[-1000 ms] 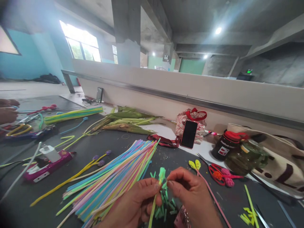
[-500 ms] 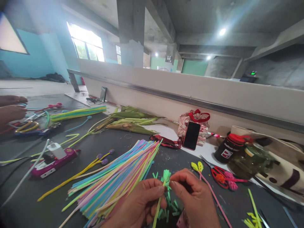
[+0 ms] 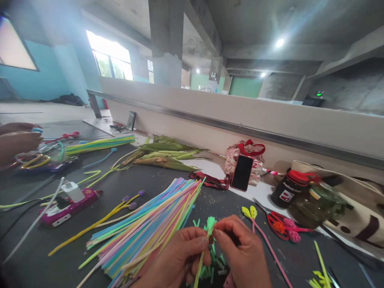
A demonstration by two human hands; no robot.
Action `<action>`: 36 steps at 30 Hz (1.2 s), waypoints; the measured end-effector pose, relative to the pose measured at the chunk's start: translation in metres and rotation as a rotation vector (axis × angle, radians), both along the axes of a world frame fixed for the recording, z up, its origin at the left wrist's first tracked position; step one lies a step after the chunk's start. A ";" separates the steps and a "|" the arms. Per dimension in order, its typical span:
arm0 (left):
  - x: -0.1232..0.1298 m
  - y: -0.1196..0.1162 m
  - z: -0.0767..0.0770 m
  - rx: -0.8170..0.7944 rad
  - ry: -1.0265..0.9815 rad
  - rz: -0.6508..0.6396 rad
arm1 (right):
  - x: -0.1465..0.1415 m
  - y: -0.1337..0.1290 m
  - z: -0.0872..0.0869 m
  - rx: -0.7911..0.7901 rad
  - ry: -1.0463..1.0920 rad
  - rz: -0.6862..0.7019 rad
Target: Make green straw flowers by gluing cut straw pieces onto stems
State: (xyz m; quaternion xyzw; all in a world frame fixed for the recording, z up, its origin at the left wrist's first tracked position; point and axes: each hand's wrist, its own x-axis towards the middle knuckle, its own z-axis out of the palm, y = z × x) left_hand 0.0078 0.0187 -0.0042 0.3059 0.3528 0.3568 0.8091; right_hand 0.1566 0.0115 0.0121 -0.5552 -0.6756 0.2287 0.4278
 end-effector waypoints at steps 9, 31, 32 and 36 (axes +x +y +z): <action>0.003 0.000 -0.001 0.054 0.038 0.040 | -0.002 -0.001 -0.001 0.133 -0.112 -0.021; 0.003 -0.001 -0.001 0.063 0.021 0.066 | -0.008 -0.001 -0.013 0.366 -0.144 -0.152; 0.003 0.000 -0.001 0.058 0.019 0.046 | -0.006 -0.002 -0.013 0.385 -0.176 -0.149; 0.002 0.004 -0.005 0.025 -0.023 0.015 | 0.000 -0.005 -0.005 0.409 -0.240 -0.175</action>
